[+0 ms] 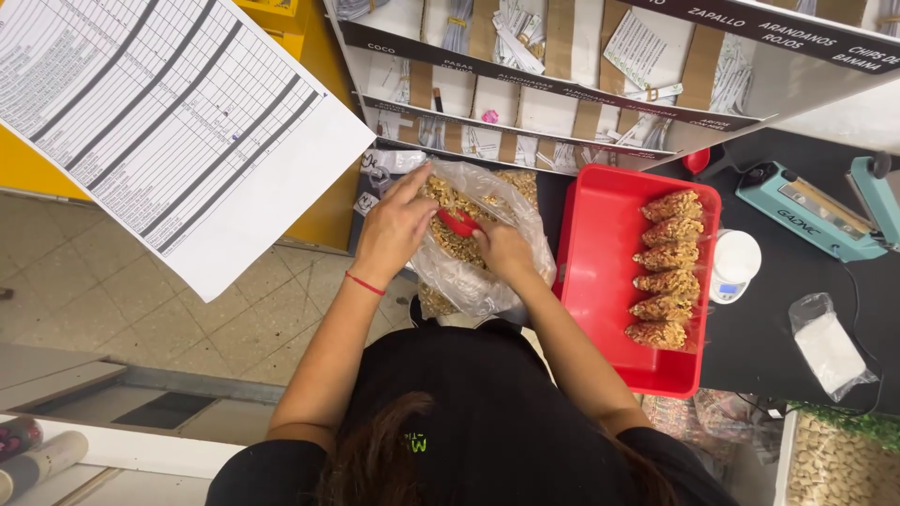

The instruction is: The person scoops granola from a bulk bag into small clear plastic bags using a red scoop. They weigh each bag on a digital scale, adjust the contents, and place the filled bags into a red tray. The process is repeated for multiple bags.

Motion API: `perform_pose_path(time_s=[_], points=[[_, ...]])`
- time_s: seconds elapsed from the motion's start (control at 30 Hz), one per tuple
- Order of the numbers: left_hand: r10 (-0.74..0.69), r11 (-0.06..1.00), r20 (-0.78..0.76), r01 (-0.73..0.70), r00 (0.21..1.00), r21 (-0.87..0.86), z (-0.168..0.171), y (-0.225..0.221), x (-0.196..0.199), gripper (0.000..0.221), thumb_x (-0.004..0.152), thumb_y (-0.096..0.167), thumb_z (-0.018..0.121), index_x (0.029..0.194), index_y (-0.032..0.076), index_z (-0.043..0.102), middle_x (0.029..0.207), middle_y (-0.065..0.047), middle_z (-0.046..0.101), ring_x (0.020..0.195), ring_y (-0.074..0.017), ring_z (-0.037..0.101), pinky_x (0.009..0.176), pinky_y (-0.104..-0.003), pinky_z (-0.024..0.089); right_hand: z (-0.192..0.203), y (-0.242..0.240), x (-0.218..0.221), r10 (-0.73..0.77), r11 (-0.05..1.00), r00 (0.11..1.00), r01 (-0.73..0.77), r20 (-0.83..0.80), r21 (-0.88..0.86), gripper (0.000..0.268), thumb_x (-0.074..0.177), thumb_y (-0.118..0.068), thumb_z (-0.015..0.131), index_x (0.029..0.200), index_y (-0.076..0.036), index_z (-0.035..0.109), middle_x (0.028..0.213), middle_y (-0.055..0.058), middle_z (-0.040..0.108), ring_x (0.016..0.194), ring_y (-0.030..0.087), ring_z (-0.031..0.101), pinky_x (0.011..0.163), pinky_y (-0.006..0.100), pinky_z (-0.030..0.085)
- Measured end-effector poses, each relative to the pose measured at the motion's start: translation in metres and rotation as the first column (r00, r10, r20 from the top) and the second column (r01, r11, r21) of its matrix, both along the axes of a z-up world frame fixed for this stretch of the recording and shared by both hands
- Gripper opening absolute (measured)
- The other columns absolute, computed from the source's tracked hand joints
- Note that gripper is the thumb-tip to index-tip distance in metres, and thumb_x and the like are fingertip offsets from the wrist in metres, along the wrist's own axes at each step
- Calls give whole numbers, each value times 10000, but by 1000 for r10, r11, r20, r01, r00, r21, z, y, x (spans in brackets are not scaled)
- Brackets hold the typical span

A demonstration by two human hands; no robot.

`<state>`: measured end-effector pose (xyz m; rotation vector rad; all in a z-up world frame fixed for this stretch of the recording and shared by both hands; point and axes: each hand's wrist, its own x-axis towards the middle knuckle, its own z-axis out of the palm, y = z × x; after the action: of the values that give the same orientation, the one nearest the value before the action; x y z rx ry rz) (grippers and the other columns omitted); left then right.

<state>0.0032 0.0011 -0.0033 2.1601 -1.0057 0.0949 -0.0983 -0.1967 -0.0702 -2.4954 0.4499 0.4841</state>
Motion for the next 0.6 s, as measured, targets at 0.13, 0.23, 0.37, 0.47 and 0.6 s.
perform_pose_path(time_s=[0.13, 0.23, 0.37, 0.47, 0.6], points=[[-4, 999, 2, 4, 1000, 33, -2, 2, 0, 68, 881, 51, 734, 945, 55, 755, 1460, -113, 578, 1341, -296, 542, 1042, -370, 510, -25, -20, -12, -10, 996, 998, 5, -56, -87, 391, 949, -349, 648, 1300, -185, 700, 1130, 145, 745, 1085, 392, 708, 908, 531, 570], [3, 1000, 12, -3, 1000, 31, -4, 0, -1, 72, 873, 49, 739, 943, 55, 756, 1456, -119, 582, 1333, -299, 549, 1044, -374, 510, -29, -3, -9, -16, 989, 1000, 17, 10, -147, 383, 971, -319, 634, 1302, -136, 696, 1080, 169, 744, 1032, 394, 725, 878, 514, 585], [7, 998, 21, -8, 1000, 54, -2, 3, -4, 72, 882, 54, 730, 946, 65, 760, 1451, -120, 587, 1327, -304, 556, 1038, -378, 517, -27, 22, 4, -105, 994, 974, 109, 200, -5, 419, 1002, -227, 595, 1362, -15, 622, 1139, 255, 705, 1071, 451, 688, 915, 562, 551], [9, 999, 25, -10, 1000, 47, -4, 5, -4, 75, 878, 54, 730, 946, 64, 759, 1455, -121, 584, 1331, -303, 553, 1039, -374, 515, -29, 21, 9, -154, 985, 922, 114, 356, 129, 413, 966, -161, 647, 1346, -4, 618, 1089, 263, 709, 1061, 470, 674, 918, 563, 531], [14, 1000, 18, -14, 1000, 13, 1, 6, -7, 71, 872, 35, 731, 935, 55, 758, 1461, -139, 575, 1331, -324, 551, 1041, -395, 516, -33, 19, 14, -105, 991, 882, 56, 460, 117, 396, 940, -143, 683, 1325, -71, 622, 1060, 188, 730, 1023, 397, 701, 900, 501, 546]])
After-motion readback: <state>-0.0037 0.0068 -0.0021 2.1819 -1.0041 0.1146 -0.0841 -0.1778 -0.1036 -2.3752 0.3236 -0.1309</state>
